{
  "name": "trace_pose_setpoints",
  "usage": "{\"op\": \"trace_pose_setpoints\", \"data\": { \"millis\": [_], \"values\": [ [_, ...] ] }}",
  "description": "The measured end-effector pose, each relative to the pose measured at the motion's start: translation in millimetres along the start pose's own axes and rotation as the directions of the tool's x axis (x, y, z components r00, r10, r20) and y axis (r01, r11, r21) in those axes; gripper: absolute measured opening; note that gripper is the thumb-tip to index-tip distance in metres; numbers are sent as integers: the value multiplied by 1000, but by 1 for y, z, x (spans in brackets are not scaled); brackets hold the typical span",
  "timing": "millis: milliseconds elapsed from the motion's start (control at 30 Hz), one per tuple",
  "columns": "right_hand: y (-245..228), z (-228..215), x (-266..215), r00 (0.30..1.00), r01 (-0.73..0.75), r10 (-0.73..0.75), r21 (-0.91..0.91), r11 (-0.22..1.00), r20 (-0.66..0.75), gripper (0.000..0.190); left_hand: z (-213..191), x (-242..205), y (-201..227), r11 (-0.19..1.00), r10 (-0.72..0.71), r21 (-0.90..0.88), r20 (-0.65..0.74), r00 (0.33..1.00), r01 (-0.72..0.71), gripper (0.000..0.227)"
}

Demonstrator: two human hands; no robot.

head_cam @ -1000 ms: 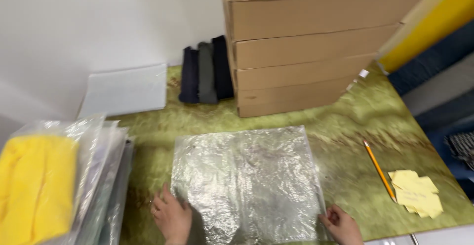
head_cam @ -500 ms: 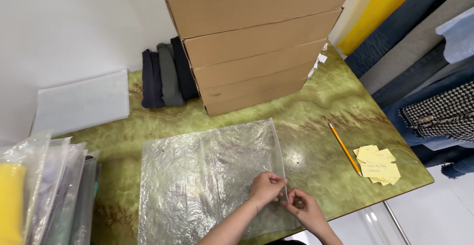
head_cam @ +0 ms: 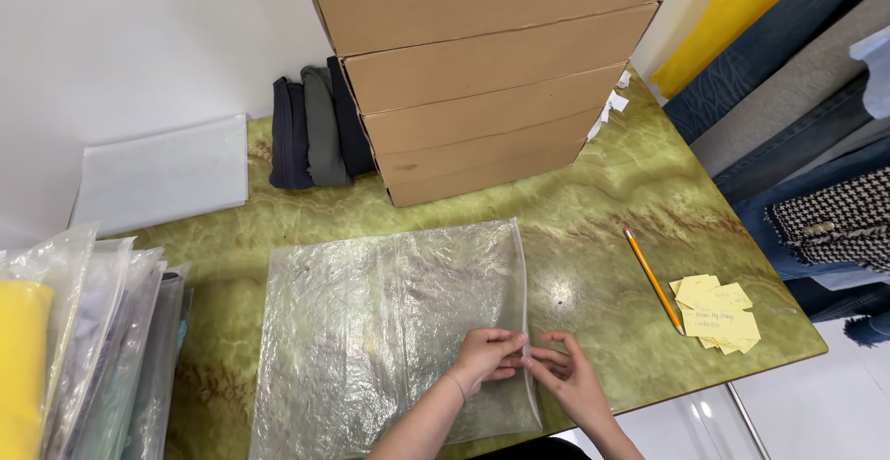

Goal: The person places folded clothes into clear plastic bags on a table. They handle a purple garment, a yellow garment, and a dark garment, placing each into a bag and sealing it. The person stacks the packaged items on the table.

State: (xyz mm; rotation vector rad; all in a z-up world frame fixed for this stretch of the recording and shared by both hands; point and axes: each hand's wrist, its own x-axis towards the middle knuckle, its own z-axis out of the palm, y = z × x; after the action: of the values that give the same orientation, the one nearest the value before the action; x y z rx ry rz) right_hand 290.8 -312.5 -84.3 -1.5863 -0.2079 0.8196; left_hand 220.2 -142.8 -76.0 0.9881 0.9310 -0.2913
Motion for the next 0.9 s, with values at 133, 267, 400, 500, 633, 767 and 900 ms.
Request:
{"op": "trace_pose_setpoints", "data": {
  "millis": [133, 267, 400, 500, 633, 767, 900],
  "values": [
    [-19, 1, 7, 995, -104, 102, -93, 990, -21, 37, 0, -13, 3, 998, 10, -55, -11, 1000, -11, 22],
    [-24, 5, 11, 995, -97, 100, -97, 991, 31, 37, -1, -19, 4, 998, 38, -56, 6, 999, -37, 20],
    [-22, 3, 16, 994, -75, 81, -92, 993, 66, 36, 1, -18, 4, 995, 63, -70, -35, 997, -65, 26],
    [-14, -4, 22, 992, -69, 74, -51, 996, 100, 37, 0, -18, 4, 995, 69, -73, -22, 997, -71, 24],
    [-10, -7, 22, 991, -100, 100, -3, 995, 89, 37, 2, -16, 5, 997, 49, -65, -28, 998, -51, 24],
    [-25, 0, 12, 988, -153, 154, -87, 984, 8, 34, 10, -26, 11, 997, 71, 11, -36, 997, -71, 26],
    [-17, -2, 15, 986, -169, 167, -109, 980, -28, 29, 16, -27, 14, 992, 94, 99, -110, 989, -83, 21]
  ]
}}
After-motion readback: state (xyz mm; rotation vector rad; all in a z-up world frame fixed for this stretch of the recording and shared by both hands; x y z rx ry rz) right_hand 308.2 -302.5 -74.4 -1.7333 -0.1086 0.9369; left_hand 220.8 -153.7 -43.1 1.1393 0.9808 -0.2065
